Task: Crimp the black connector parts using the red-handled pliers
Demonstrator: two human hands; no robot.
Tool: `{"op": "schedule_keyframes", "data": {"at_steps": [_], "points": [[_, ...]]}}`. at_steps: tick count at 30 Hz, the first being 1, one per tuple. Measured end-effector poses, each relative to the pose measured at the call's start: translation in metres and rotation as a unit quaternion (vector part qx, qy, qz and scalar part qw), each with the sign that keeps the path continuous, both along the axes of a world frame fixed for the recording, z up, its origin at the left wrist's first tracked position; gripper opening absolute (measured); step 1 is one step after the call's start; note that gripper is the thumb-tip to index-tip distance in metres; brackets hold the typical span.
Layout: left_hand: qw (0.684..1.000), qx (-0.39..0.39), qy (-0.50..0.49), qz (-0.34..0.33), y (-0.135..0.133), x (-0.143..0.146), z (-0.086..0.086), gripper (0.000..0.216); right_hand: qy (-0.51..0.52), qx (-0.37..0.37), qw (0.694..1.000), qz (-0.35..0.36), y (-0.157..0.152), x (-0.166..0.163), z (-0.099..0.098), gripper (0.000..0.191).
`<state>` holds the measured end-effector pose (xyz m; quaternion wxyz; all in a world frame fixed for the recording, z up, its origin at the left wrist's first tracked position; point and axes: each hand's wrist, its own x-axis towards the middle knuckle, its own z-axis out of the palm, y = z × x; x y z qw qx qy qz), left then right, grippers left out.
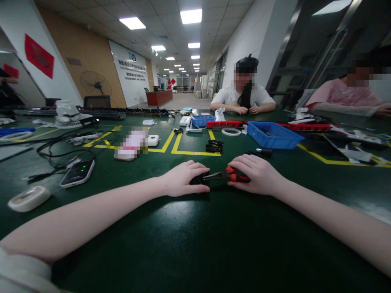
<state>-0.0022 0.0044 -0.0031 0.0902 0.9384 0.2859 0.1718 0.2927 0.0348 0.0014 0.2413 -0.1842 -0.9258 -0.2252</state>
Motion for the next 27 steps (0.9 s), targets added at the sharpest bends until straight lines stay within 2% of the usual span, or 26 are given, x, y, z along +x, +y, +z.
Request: {"op": "schedule_keyframes", "data": {"at_steps": [27], "points": [[1.0,-0.021,-0.009,0.003,0.0008,0.0,0.0001,0.058,0.003,-0.006,1.0,-0.01,-0.0022,0.0003,0.0012,0.037]]}}
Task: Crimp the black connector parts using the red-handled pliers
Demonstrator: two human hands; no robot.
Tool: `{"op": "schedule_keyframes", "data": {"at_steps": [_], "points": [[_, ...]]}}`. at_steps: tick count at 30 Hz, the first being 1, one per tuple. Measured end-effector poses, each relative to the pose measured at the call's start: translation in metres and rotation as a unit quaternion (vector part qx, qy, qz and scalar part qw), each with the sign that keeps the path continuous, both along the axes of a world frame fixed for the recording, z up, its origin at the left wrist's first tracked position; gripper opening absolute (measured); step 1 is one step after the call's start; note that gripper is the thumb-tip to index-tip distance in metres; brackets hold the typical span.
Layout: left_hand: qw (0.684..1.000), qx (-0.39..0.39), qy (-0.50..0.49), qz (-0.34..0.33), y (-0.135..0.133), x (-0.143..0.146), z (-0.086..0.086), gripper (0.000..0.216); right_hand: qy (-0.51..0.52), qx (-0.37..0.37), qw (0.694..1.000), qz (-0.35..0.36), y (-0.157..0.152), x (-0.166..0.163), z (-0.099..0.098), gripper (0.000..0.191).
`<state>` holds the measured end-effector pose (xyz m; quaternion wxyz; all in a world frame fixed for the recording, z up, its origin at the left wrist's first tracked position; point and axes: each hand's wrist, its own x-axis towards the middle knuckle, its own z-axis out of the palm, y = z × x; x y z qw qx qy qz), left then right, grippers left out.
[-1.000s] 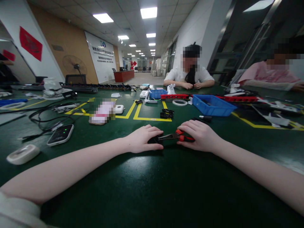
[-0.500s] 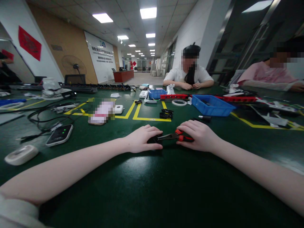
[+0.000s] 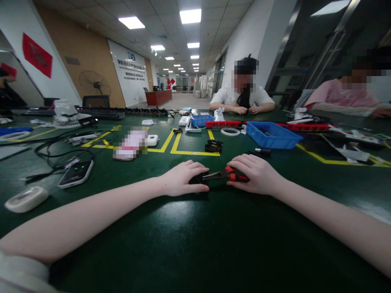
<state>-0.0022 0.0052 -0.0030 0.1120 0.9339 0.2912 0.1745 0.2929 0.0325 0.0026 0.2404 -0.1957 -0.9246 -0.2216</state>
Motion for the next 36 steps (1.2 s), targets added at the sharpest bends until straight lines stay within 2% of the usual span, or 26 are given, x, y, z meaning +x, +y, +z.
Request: {"op": "schedule_keyframes", "data": {"at_steps": [27,36], "points": [[1.0,0.008,-0.004,-0.003,-0.0005,0.0003,-0.0002,0.058,0.008,-0.003,1.0,-0.001,-0.0012,-0.0016,0.0005,0.036],[1.0,0.002,-0.001,0.0,-0.0003,0.0005,0.0002,0.059,0.01,0.023,1.0,-0.003,-0.0007,-0.0005,-0.0007,0.038]]}}
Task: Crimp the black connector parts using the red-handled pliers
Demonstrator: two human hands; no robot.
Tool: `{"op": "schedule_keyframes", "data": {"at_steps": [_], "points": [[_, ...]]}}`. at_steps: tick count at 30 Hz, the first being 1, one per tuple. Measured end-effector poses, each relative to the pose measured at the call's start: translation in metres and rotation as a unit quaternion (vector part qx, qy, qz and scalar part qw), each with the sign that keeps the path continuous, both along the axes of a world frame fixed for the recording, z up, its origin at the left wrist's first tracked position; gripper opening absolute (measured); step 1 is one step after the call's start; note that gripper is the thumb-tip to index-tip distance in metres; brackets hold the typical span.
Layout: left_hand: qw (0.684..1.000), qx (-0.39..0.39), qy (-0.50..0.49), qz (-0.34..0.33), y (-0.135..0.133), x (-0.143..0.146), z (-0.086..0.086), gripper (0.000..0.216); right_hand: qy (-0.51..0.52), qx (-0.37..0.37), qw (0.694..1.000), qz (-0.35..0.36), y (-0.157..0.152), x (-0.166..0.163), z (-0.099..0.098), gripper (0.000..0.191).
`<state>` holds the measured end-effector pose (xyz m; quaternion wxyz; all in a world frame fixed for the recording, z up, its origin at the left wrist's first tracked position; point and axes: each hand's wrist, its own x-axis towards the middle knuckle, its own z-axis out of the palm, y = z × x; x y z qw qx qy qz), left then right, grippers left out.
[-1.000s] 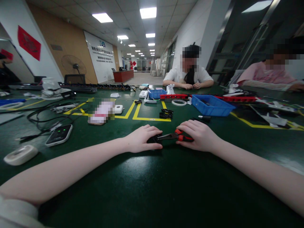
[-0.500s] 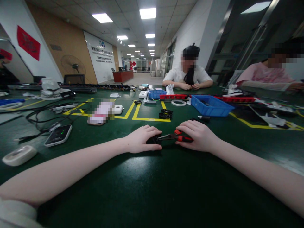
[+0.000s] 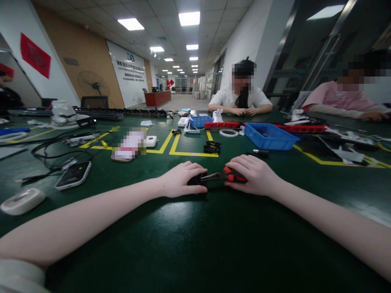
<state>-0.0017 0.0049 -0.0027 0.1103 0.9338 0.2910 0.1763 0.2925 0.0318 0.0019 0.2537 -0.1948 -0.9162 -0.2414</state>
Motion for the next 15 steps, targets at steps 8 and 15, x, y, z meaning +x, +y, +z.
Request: {"op": "schedule_keyframes", "data": {"at_steps": [8,15], "points": [[1.0,-0.001,-0.014,0.009,-0.0021,0.0015,0.0008,0.062,0.005,-0.008,1.0,0.007,-0.0005,0.0003,0.001,0.039],[1.0,-0.011,-0.018,0.019,-0.0024,0.0018,0.0004,0.071,0.01,-0.015,1.0,0.008,-0.0004,0.0014,0.0013,0.041]]}}
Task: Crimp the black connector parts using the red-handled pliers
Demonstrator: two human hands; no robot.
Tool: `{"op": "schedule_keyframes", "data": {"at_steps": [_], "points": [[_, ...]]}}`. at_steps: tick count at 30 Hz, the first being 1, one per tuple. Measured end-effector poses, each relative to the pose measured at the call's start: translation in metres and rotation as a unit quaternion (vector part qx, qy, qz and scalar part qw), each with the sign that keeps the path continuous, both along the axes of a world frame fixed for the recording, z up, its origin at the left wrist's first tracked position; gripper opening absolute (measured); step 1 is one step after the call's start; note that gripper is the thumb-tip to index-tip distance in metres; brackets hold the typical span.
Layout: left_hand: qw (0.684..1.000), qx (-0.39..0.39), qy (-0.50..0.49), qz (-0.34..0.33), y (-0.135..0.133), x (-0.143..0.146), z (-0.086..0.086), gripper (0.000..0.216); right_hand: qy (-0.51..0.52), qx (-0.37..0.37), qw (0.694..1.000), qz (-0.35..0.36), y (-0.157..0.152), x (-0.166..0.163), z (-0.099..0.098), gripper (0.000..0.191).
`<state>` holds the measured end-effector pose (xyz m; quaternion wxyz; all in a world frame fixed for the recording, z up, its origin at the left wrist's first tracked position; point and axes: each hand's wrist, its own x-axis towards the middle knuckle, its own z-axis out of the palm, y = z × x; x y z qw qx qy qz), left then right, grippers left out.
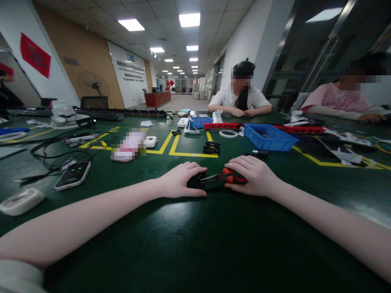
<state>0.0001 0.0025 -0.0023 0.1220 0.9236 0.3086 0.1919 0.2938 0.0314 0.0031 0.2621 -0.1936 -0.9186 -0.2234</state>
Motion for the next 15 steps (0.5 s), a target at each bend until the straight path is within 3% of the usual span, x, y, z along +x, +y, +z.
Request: {"op": "schedule_keyframes", "data": {"at_steps": [15], "points": [[1.0,0.009,0.015,-0.009,-0.0011,-0.0015,-0.0016,0.064,0.001,0.005,1.0,0.0,-0.0001,-0.0006,0.0002,0.041]]}}
